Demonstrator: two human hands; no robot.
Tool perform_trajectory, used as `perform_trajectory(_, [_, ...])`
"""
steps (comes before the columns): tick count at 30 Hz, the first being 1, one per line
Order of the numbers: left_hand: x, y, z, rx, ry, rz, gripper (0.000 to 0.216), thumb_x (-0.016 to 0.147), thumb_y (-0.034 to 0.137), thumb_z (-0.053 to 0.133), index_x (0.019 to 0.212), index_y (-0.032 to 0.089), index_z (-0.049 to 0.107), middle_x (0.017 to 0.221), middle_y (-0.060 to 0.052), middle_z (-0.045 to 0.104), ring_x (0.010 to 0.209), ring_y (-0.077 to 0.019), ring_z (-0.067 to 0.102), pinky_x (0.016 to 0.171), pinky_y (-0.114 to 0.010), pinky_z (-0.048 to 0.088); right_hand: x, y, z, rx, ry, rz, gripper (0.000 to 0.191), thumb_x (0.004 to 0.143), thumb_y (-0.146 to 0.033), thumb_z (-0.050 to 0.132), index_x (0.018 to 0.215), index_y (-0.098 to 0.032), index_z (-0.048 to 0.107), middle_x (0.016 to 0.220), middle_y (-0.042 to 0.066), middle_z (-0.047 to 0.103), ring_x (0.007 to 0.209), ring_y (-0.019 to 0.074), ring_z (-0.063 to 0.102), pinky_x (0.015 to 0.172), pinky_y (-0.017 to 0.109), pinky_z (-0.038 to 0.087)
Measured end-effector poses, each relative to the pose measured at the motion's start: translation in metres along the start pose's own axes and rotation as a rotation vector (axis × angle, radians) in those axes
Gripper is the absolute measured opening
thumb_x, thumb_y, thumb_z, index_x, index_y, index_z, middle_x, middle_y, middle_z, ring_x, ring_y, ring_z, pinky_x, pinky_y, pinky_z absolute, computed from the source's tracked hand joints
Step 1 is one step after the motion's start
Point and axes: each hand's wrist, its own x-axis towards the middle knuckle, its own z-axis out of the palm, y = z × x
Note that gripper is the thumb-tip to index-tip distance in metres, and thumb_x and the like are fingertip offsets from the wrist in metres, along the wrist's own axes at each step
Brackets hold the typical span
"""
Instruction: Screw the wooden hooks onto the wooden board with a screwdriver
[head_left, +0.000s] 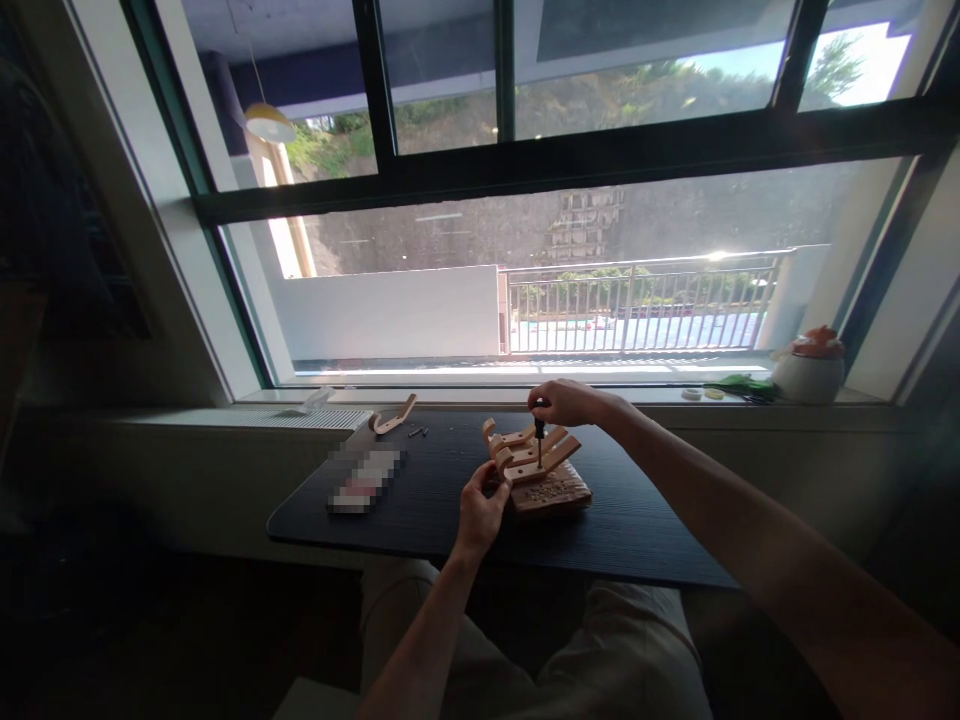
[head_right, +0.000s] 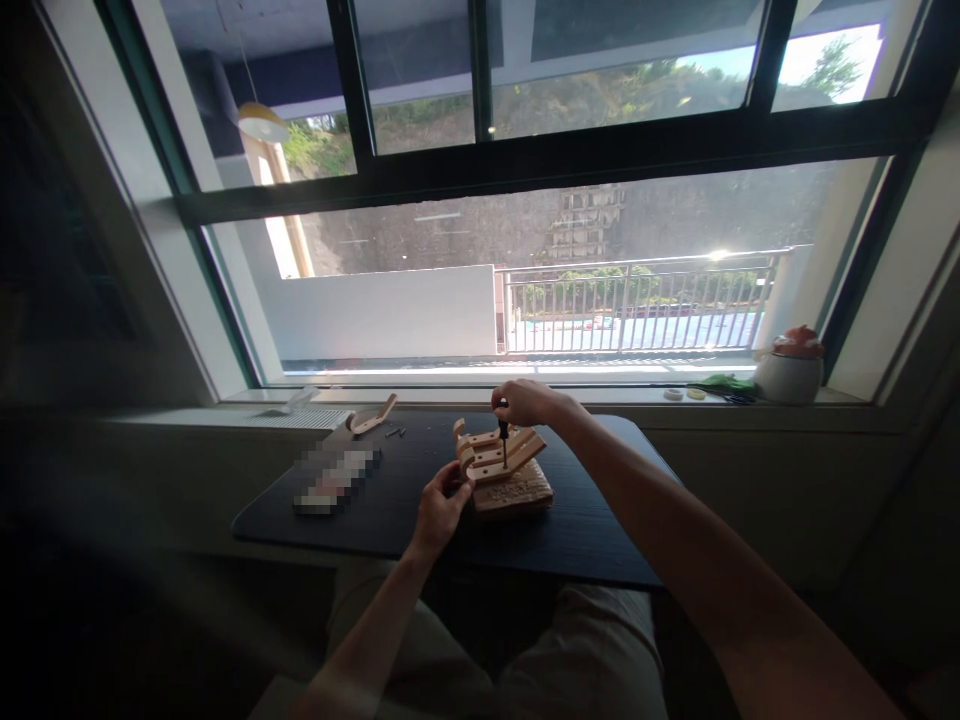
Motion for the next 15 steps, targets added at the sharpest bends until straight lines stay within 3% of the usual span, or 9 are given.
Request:
perform_trajectory(8, [0.0004,-0.0024,0.0006,-0.043,0.006,0.004,0.033,0.069,0.022,0.067,0.101,0.016,0.063,0.097,-0.007,0.069,0.082,-0.0162,0.064,0.076,-0.028,0.051,-0.0017,0.0042,0.0057,0.003,0.005,0.016,0.03,0.083,-0.035,0.048,0.101,-0.02,0.067,0.085,0.005,0.07,0.072,0.015,0.06,0.059,0.022,0.037])
perform_trajectory(15, [-0.0003,-0.0006,0.0004,-0.045,0.007,0.007,0.031,0.069,0.022,0.067,0.099,0.015,0.063,0.094,-0.007,0.07,0.081,-0.0165,0.064,0.076,-0.028,0.051,-0.0013,0.0048,-0.0023,-0.007,-0.014,0.006,0.028,0.078,-0.034,0.053,0.097,-0.022,0.069,0.086,0.003,0.07,0.069,0.0145,0.059,0.057,0.022,0.036])
